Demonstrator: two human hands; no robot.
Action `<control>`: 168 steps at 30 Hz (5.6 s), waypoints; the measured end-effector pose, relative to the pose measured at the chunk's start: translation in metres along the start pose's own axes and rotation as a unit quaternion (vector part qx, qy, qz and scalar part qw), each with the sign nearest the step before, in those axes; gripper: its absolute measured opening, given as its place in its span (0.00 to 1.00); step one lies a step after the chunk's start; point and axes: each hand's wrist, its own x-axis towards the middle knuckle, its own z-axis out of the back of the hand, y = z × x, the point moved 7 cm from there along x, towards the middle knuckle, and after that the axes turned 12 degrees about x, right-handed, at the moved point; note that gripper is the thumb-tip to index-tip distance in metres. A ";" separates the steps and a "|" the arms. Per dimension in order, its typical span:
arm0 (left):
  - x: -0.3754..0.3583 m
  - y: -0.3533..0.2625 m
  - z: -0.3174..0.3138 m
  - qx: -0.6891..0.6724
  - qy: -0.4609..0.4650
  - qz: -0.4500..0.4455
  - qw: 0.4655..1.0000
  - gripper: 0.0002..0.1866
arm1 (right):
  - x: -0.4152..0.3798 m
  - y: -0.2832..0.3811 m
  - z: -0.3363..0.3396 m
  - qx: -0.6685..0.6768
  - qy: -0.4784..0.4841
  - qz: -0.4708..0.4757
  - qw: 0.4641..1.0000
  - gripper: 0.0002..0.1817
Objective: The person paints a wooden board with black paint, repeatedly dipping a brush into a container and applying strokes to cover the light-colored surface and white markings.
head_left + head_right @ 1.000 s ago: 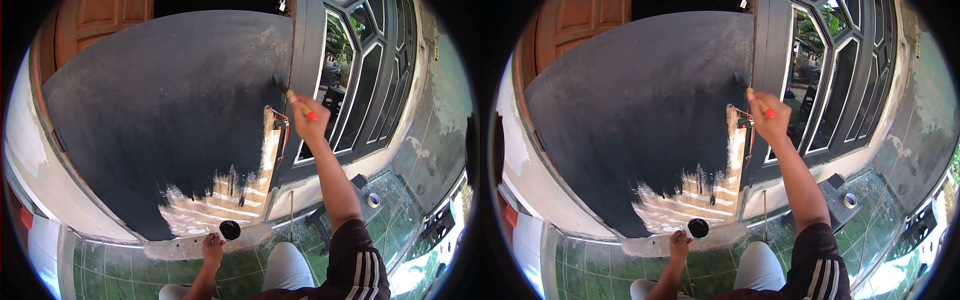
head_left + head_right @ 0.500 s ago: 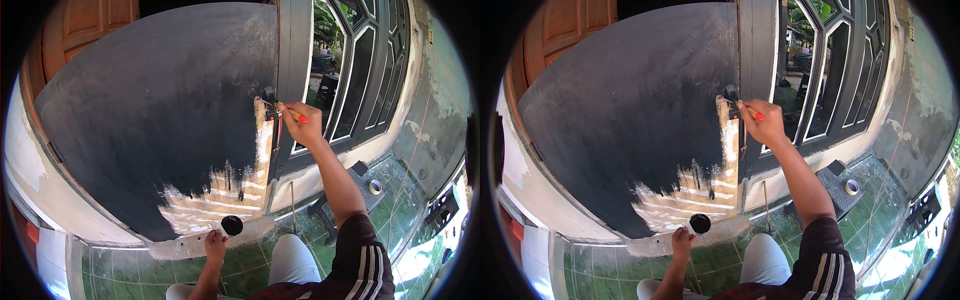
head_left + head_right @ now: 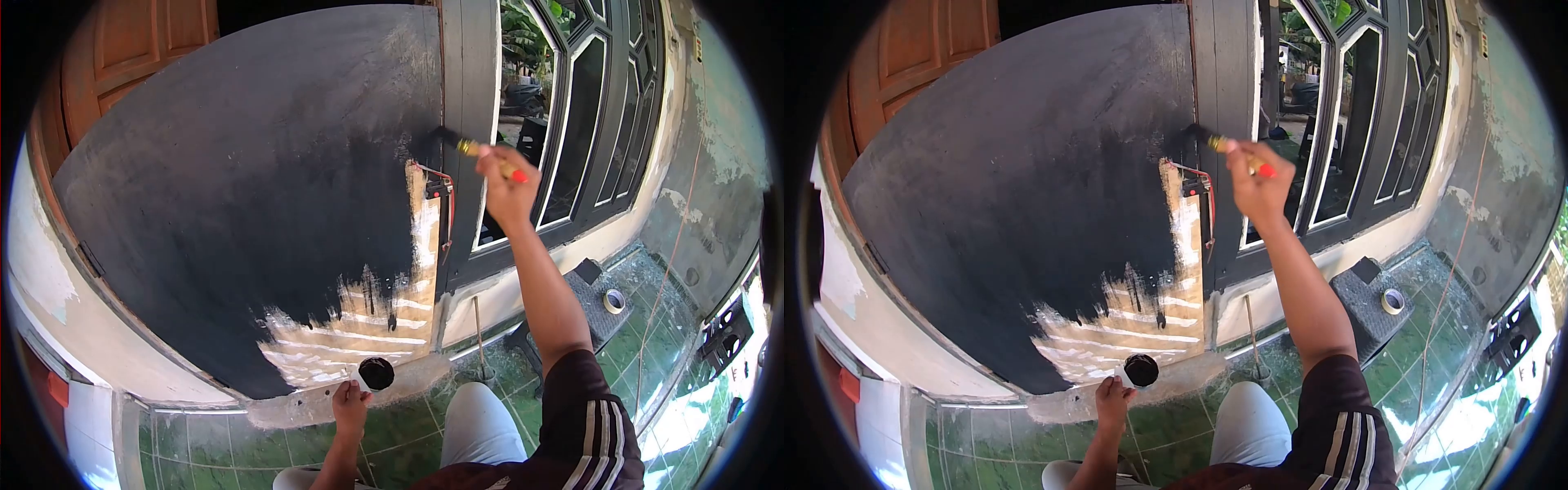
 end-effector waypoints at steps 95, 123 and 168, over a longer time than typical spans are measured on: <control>0.071 -0.097 -0.071 0.309 0.153 -0.269 0.900 0.18 | -0.290 0.004 -0.028 -0.073 0.320 -0.214 0.920 0.10; 0.066 -0.116 -0.047 0.298 0.061 -0.343 0.889 0.16 | -0.304 0.001 -0.043 -0.042 0.313 -0.182 0.931 0.11; 0.073 -0.124 -0.047 0.328 0.055 -0.344 0.878 0.18 | -0.310 -0.048 -0.004 0.070 0.374 -0.404 0.832 0.06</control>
